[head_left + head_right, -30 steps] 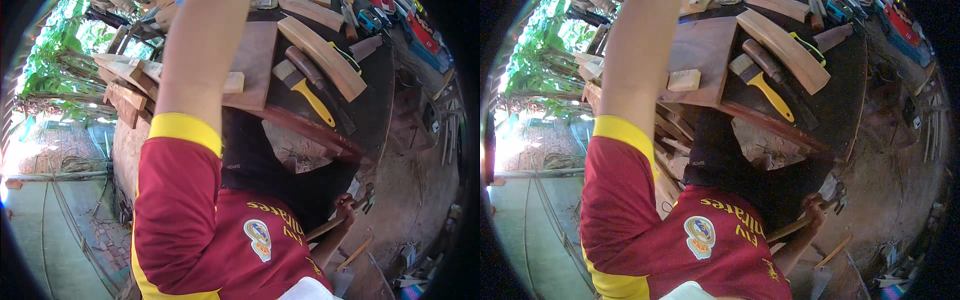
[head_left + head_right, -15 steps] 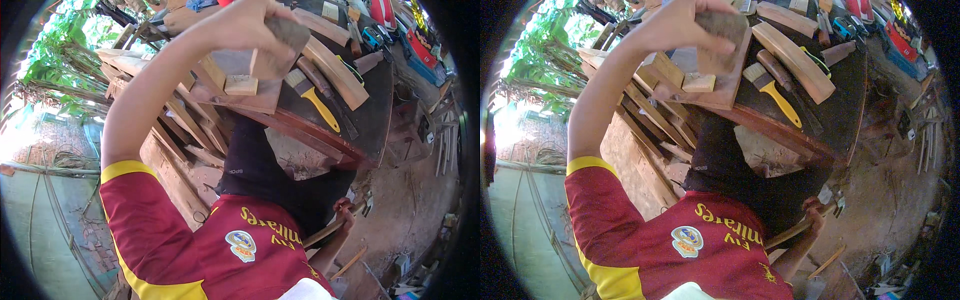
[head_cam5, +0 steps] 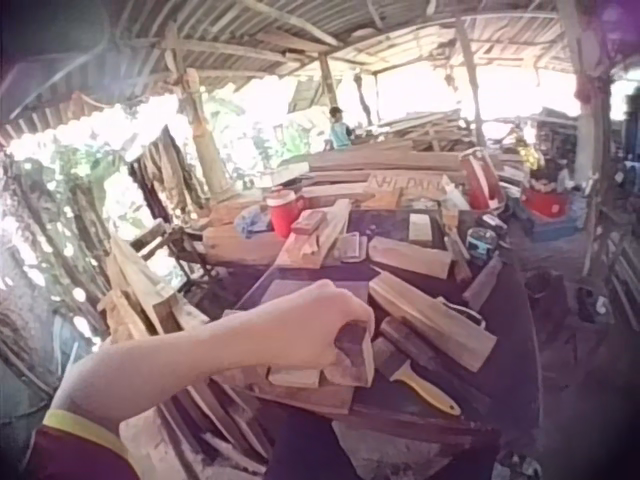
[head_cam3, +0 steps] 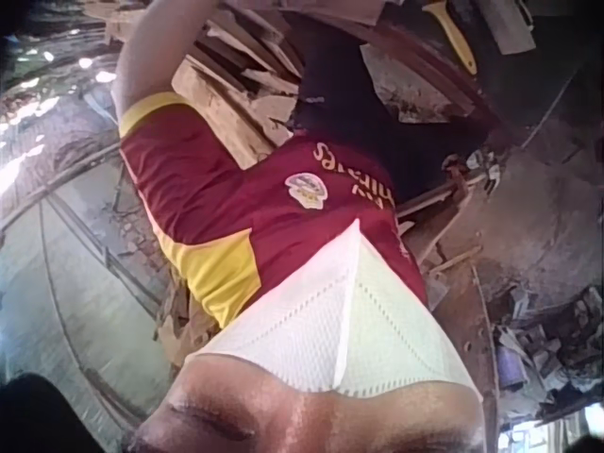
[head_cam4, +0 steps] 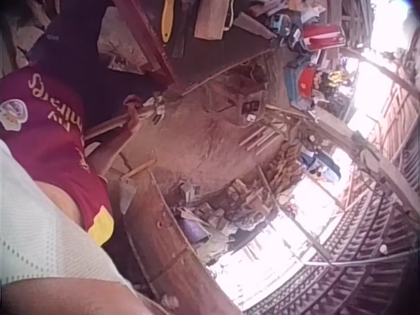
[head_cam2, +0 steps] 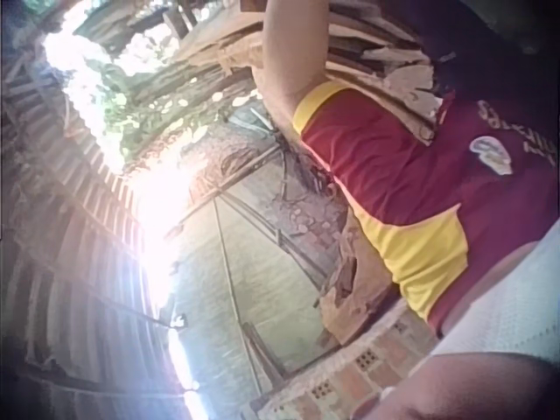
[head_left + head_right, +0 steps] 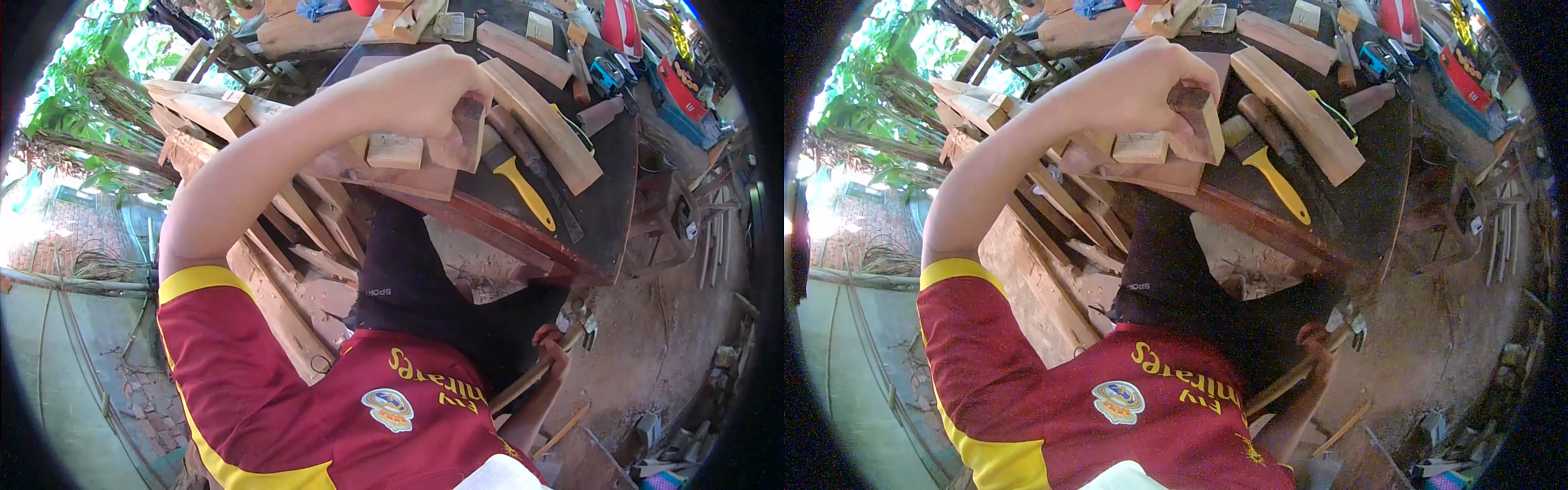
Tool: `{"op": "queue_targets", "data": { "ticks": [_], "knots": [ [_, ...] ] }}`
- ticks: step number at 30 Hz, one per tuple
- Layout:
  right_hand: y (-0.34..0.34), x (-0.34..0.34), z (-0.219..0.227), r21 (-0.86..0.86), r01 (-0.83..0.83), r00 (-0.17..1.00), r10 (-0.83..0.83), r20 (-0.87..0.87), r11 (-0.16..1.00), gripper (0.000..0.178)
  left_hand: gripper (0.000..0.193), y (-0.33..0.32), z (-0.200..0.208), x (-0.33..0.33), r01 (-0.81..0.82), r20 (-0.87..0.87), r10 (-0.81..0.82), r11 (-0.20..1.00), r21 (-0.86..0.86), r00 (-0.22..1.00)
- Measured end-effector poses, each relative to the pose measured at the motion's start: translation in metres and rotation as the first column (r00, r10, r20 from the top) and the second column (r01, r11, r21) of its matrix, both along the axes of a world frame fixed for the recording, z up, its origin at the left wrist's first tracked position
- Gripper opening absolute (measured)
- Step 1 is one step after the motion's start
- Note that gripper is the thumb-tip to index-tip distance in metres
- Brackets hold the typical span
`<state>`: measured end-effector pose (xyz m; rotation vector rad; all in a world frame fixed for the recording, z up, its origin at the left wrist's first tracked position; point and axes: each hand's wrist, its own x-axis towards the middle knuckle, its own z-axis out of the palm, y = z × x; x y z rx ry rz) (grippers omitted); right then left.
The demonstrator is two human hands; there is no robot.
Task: The person cleans a small wooden block with a brush, then uses a hammer to drive nails into it. They assemble multiple wooden blocks into a larger structure by hammering nails into the joints. The person works at a cluttered workbench in an outdoor or semi-outdoor workshop.
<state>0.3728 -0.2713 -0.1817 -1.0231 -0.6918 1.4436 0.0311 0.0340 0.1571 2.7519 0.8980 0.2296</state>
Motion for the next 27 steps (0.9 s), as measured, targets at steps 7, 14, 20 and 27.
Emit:
{"op": "queue_targets", "data": {
  "ticks": [7, 14, 20, 27],
  "knots": [
    [0.005, -0.007, 0.009, -0.014, 0.047, 0.998, -0.046, 0.038, 0.999, 0.02, 0.038, 0.006, -0.012, -0.005, -0.059, -0.023, 0.063, 0.988, 0.145, 0.998],
    [0.009, -0.007, 0.008, -0.022, 0.034, 0.999, -0.033, 0.026, 0.999, 0.022, 0.041, 0.005, -0.008, -0.001, -0.132, -0.093, 0.155, 0.967, 0.219, 0.984],
    [0.013, -0.012, 0.02, -0.096, 0.07, 0.997, -0.067, 0.034, 0.993, 0.029, 0.04, 0.0, -0.004, -0.002, -0.204, -0.114, 0.222, 0.967, 0.154, 0.968],
    [0.008, -0.009, 0.007, -0.107, 0.115, 0.993, -0.112, 0.04, 0.988, 0.028, 0.035, -0.001, -0.006, -0.007, -0.246, -0.137, 0.262, 0.962, 0.121, 0.955]
  ]
}}
